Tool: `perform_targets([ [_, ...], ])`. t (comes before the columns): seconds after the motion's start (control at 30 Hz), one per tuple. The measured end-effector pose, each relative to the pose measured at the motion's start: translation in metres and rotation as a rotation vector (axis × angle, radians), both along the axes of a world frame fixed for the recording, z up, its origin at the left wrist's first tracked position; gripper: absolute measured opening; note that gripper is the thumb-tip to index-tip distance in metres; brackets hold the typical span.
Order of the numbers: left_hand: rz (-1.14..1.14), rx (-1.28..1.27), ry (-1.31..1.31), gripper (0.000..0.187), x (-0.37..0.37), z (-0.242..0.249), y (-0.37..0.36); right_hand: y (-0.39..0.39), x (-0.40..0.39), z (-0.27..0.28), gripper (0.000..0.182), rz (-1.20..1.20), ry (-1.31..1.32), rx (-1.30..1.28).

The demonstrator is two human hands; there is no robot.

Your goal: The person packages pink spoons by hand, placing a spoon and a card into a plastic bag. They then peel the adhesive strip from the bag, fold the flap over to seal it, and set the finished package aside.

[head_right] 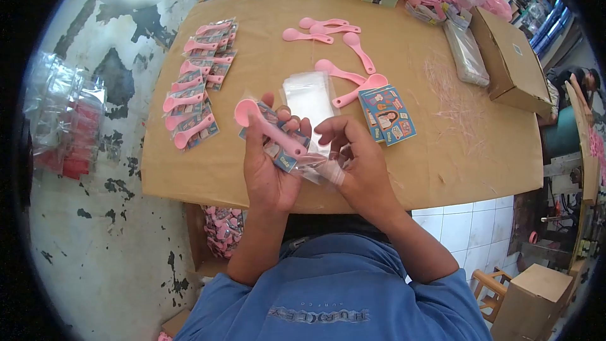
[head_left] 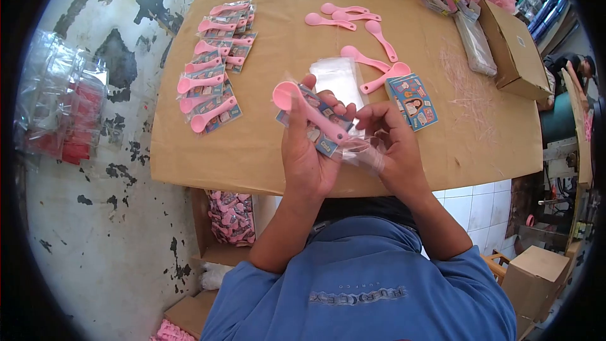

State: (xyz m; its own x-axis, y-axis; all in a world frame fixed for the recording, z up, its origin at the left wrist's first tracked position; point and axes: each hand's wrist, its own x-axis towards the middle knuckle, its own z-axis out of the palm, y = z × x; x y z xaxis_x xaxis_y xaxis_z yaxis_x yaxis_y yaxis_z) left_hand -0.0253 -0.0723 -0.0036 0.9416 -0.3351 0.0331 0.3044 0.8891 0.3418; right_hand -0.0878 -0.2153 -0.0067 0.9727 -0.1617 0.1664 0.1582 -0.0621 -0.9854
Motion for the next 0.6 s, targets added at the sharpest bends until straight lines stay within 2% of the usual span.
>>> perform_targets([
  [0.1, -0.047, 0.066, -0.014, 0.049, 0.001, -0.005, 0.009, 0.009, 0.0, 0.008, 0.047, -0.096, -0.148, -0.088],
  [0.2, -0.055, 0.145, 0.044, 0.048, 0.002, 0.0, 0.012, 0.003, 0.007, 0.011, 0.046, -0.119, -0.402, -0.412],
  [0.33, -0.077, 0.103, 0.12, 0.048, 0.013, 0.004, 0.02, -0.021, 0.002, 0.026, 0.032, 0.115, -0.537, -0.455],
  [0.37, -0.104, 0.101, 0.109, 0.048, 0.016, 0.006, 0.023, -0.029, 0.002, 0.025, 0.031, 0.146, -0.545, -0.329],
  [0.47, -0.174, 0.075, 0.099, 0.046, 0.015, 0.012, 0.027, -0.046, 0.0, 0.031, 0.034, 0.016, -0.467, -0.444],
  [0.5, -0.2, 0.086, 0.097, 0.047, 0.014, 0.013, 0.024, -0.037, 0.002, 0.043, 0.037, -0.059, -0.431, -0.66],
  [0.6, -0.295, 0.127, 0.095, 0.052, 0.009, 0.014, 0.012, -0.03, 0.011, 0.039, 0.044, -0.043, -0.503, -0.881],
])
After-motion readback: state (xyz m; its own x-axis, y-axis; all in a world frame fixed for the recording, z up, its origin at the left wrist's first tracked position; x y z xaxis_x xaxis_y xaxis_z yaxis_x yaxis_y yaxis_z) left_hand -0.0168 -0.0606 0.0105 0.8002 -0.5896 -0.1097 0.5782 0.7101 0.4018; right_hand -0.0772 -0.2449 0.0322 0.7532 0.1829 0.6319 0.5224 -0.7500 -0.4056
